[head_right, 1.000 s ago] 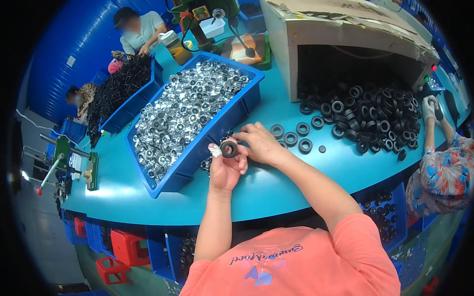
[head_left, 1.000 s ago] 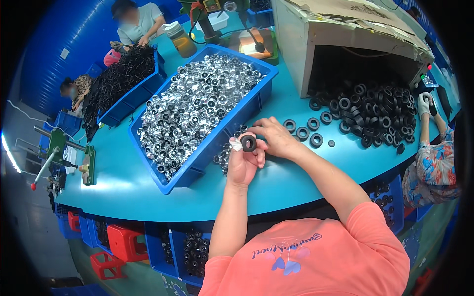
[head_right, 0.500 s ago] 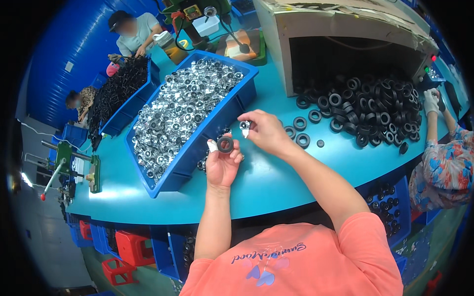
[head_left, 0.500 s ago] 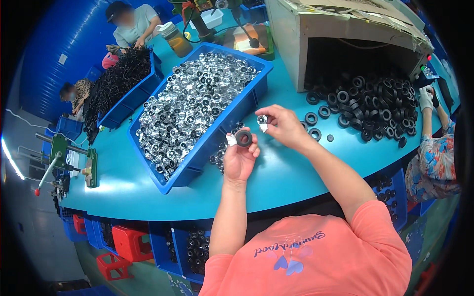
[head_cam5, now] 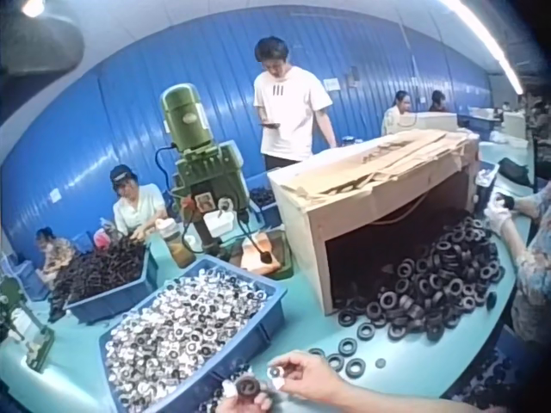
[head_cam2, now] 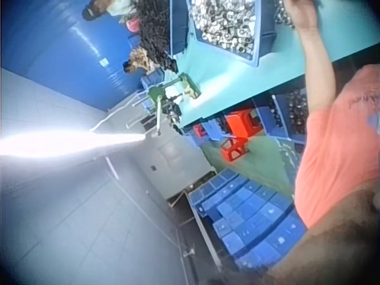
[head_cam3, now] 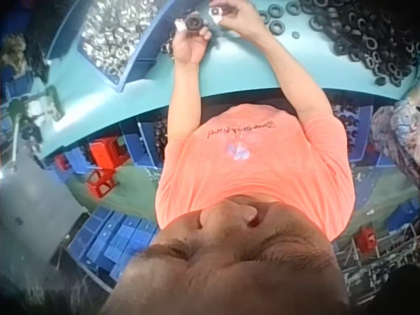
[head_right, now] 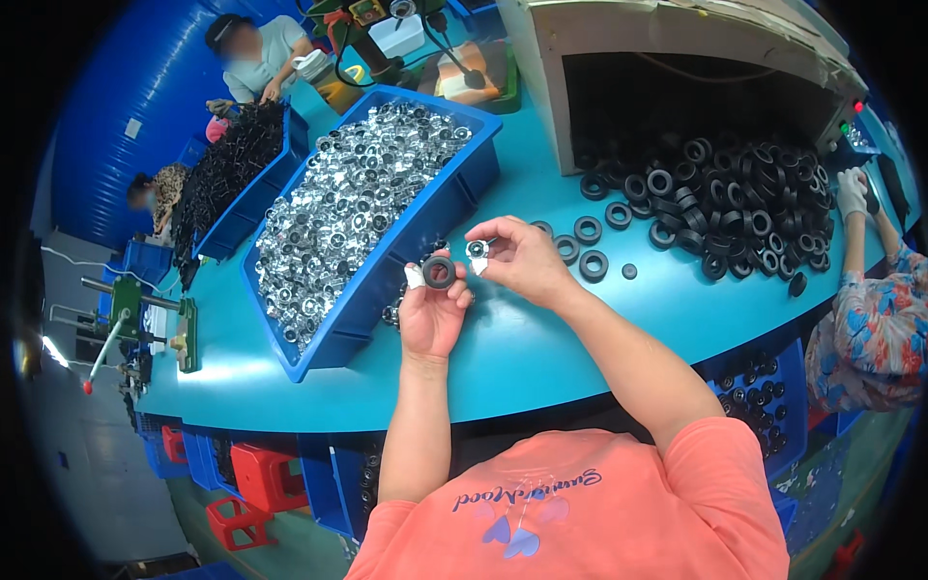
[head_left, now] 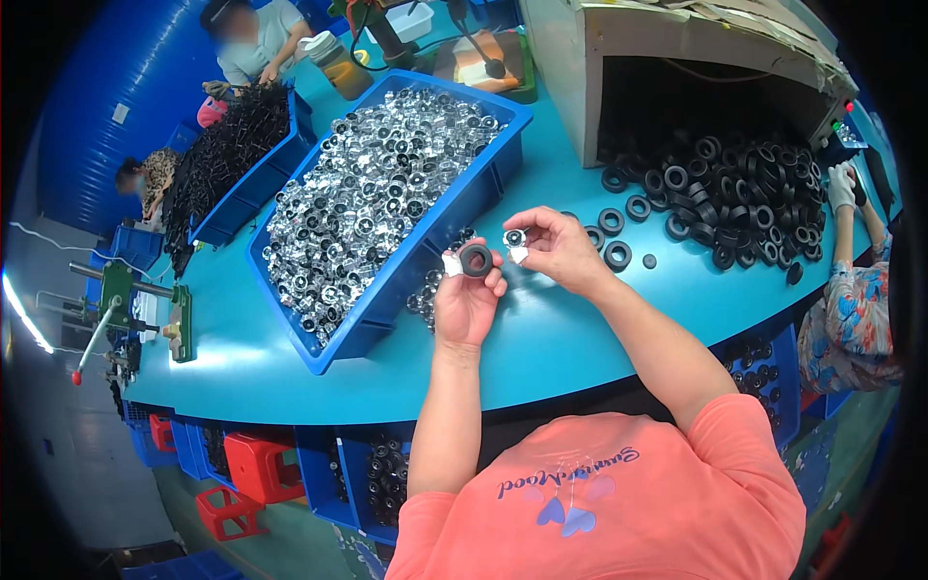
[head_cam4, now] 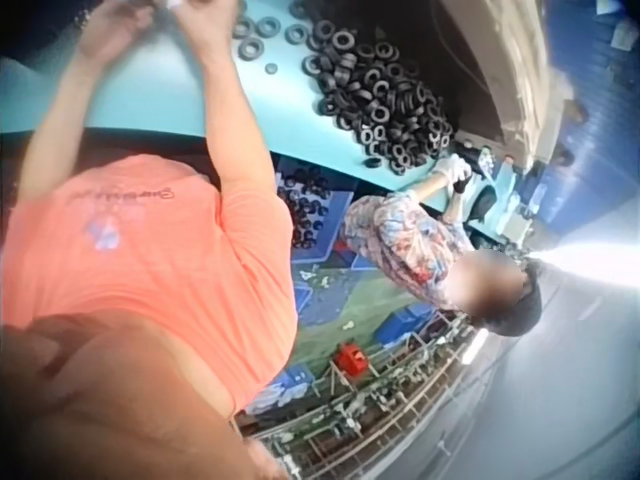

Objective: The person is manually assembling toy wheels by fitting small rubber tires onto plastic wheel hubs.

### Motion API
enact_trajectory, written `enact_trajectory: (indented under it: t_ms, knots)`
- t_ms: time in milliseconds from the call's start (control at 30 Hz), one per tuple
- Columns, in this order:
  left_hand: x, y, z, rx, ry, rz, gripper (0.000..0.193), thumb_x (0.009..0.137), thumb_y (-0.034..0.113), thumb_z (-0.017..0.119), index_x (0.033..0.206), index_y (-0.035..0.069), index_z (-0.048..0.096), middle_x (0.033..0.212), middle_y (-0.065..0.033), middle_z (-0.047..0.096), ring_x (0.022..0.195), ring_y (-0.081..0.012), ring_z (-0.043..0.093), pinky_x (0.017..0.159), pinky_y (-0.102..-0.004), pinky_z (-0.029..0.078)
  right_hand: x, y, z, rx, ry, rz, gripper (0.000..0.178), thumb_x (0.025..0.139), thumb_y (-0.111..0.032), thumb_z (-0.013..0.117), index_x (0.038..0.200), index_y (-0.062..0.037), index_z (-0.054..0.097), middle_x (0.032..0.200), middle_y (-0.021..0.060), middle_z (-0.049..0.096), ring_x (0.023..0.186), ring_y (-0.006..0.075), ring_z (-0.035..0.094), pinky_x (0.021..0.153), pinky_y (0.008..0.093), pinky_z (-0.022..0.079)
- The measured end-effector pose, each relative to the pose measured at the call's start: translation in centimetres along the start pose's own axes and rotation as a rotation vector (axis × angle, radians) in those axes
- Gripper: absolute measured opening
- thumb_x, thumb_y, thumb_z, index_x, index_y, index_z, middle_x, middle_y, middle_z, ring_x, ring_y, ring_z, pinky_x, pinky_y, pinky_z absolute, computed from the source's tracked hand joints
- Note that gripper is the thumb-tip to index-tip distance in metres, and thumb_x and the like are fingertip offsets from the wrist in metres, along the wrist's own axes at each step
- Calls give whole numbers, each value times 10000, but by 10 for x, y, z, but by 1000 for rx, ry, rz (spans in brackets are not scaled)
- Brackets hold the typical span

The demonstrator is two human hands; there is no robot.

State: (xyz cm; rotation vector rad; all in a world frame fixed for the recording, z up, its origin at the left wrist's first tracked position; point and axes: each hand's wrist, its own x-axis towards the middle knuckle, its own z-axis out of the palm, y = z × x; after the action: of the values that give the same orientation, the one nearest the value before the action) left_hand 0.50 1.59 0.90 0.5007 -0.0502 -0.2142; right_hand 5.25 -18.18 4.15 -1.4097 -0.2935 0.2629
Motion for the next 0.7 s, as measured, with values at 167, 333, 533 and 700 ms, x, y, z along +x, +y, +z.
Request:
enact_trajectory:
  t_ms: [167, 333, 533, 700]
  knots:
    - [0, -1, -3, -2, -7, 6, 446, 1119, 366, 483, 1385, 20, 575, 1143, -159, 662, 857, -189, 576, 758, -348, 491, -2, -1, 2, -109, -21, -45, 344, 861, -49, 793, 1198, -40, 728, 1150, 20, 607, 921, 69, 638, 833, 236, 556]
    - [1, -2, -3, -6, 30, -5, 452, 1118, 360, 485, 1396, 13, 563, 1152, -163, 670, 855, -188, 572, 762, -351, 493, -4, -2, 4, -18, -15, -30, 336, 858, -67, 815, 1182, -31, 730, 1084, 14, 628, 874, 53, 629, 793, 223, 549]
    - [2, -2, -5, 12, 20, 2, 478, 1128, 387, 463, 1415, 16, 553, 1196, -160, 654, 874, -189, 573, 779, -357, 499, -4, -9, 4, 59, -37, 33, 411, 843, 20, 785, 1238, 3, 673, 982, -15, 632, 837, 23, 585, 755, 191, 517]
    - [1, -3, -2, 23, 34, 13, 487, 1141, 396, 428, 1425, 18, 548, 1224, -151, 636, 890, -193, 580, 787, -363, 503, -3, -3, 1, -20, -41, 19, 408, 832, 30, 783, 1227, -2, 684, 963, -17, 628, 835, 20, 581, 750, 189, 512]
